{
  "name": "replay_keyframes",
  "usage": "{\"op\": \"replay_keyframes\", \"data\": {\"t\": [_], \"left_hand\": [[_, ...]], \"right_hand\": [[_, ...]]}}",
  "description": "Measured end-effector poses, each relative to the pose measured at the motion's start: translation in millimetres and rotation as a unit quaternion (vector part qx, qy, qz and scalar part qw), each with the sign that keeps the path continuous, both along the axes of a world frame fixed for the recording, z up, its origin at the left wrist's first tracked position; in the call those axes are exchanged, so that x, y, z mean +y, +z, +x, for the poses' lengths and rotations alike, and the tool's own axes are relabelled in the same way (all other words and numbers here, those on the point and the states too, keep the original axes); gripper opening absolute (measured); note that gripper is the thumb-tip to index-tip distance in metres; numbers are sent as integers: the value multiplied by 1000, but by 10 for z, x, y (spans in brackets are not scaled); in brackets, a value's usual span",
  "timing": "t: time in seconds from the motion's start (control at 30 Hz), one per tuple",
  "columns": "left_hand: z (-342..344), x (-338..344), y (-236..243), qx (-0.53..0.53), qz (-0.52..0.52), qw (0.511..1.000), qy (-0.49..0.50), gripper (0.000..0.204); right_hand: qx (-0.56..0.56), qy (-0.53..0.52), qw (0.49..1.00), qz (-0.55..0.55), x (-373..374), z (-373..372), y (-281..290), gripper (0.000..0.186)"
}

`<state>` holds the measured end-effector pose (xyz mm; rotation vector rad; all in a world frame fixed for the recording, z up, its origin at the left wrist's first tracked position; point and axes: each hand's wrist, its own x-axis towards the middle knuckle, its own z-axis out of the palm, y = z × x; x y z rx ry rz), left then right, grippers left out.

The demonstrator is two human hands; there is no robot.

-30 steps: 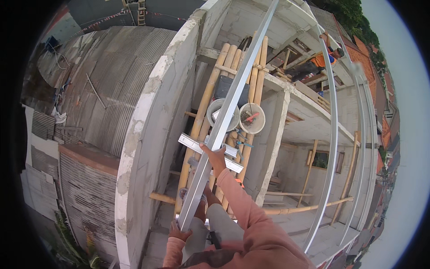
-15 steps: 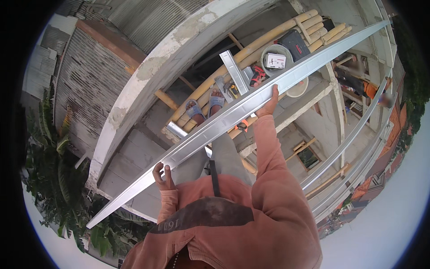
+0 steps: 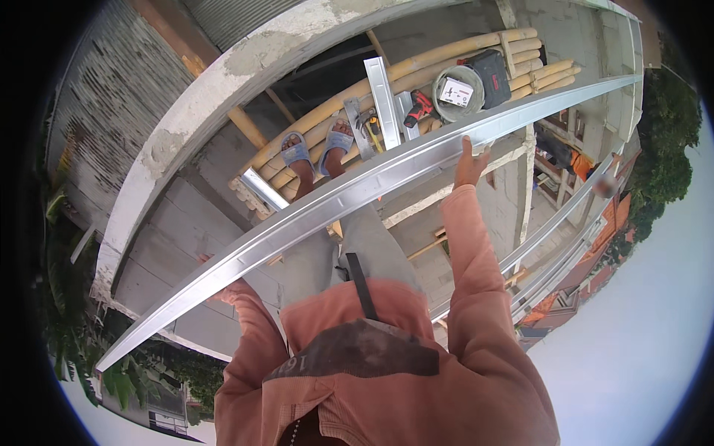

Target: The person measures a metal beam with a tape measure, marks it with a pen, and cuts it using shears while standing on a construction platform.

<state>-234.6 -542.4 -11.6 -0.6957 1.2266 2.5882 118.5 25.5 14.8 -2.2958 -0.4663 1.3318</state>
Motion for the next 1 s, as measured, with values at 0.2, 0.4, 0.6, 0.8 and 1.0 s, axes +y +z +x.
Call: {"op": "replay_keyframes", "data": {"t": [0.2, 0.4, 0.6, 0.8, 1.0], "left_hand": [[-536, -154, 46, 104, -10, 994, -25, 102], [-533, 121, 520, 73, 98, 992, -16, 110], [-675, 373, 1029, 77, 128, 989, 3, 111], [-785, 324, 1631, 148, 168, 973, -50, 109], [-1053, 740, 2728, 217, 96, 961, -145, 113]], "right_hand": [[-344, 880, 318, 83, 322, -289, 836, 107], [-237, 950, 204, -20, 740, -356, 357, 94], [-237, 940, 233, 80, 811, -302, 645, 86], [-228, 944, 228, 72, 773, -345, 791, 83], [-231, 935, 235, 129, 493, -421, 392, 79]]}}
